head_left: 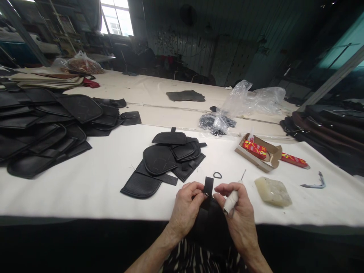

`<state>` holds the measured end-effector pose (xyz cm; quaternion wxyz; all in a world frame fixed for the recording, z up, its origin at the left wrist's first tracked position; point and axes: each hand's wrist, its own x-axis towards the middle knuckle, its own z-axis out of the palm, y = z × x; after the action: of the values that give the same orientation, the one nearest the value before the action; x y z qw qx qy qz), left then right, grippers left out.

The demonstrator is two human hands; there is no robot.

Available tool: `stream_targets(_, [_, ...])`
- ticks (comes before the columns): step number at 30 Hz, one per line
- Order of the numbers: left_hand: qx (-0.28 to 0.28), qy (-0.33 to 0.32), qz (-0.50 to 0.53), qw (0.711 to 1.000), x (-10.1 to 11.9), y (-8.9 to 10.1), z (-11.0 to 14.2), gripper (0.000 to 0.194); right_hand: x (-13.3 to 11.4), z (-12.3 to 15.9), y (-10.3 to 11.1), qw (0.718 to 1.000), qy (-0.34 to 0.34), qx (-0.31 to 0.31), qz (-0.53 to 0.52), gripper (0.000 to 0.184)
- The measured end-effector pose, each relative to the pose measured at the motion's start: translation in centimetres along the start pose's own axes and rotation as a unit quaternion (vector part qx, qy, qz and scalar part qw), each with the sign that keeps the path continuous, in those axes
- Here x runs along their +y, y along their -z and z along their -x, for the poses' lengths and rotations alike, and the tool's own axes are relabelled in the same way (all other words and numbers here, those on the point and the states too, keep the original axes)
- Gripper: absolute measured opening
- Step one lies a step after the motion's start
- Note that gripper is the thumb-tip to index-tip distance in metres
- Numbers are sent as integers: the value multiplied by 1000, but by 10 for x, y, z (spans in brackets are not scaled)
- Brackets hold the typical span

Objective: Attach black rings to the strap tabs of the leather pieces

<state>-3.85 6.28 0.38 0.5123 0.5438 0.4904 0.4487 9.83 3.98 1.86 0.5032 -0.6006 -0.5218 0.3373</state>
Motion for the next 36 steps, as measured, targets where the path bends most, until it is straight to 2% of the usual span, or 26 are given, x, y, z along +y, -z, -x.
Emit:
stream_targets(4, [-11,10,-16,1000,1,-1,0,12,-1,2,-6,999,-39,-35,-14,24])
stream_targets(10, [-10,-5,-42,999,1,-1,1,13,-7,3,-10,999,11,-11,43,16])
stream_targets(12, [24,-34,-84,996,3,0,8,14,-8,3,-8,999,22,-4,47,15])
stream_targets(15, [104,-92,-134,981,11,3,23,18,-11,1,-2,999,29,14,41,16])
stream_targets(16, [106,-80,-123,984,14,5,29,14,-12,0,-1,999,31,20,38,17])
stream_targets(17, [80,-38,-89,992,16,5,33,11,-13,-1,0,999,33,23,35,17])
stream_targets(18, [31,35,-31,998,17,6,37,17,-14,-1,1,999,36,23,31,16])
stream_targets(19, [-33,131,48,990,17,6,39,25,-15,-1,1,998,44,22,28,16])
stream_targets(20, [-92,230,137,959,16,7,40,32,-15,-1,1,998,56,21,25,15])
stream_targets(21, [-131,314,224,913,15,7,40,37,-15,1,0,997,72,19,22,14])
stream_targets(23, [-146,402,359,830,15,8,35,45,-15,6,-2,994,112,5,5,11])
stream_targets(25, [-119,417,430,792,18,11,29,47,-15,14,-4,983,177,-35,4,8])
stream_targets(28, [-90,414,462,779,28,13,21,39,-17,23,-5,930,348,-96,70,23])
stream_targets(30, [-57,421,437,793,32,11,18,30,-20,27,-7,882,440,-117,120,24])
stream_targets(34, [3,416,357,836,29,4,19,22,-20,31,-9,803,554,-97,199,24])
stream_targets(35, [9,407,348,845,27,2,20,22,-17,32,-9,801,555,-94,202,24])
stream_targets(36, [14,396,342,852,25,1,21,22,-13,34,-8,819,533,-102,185,24])
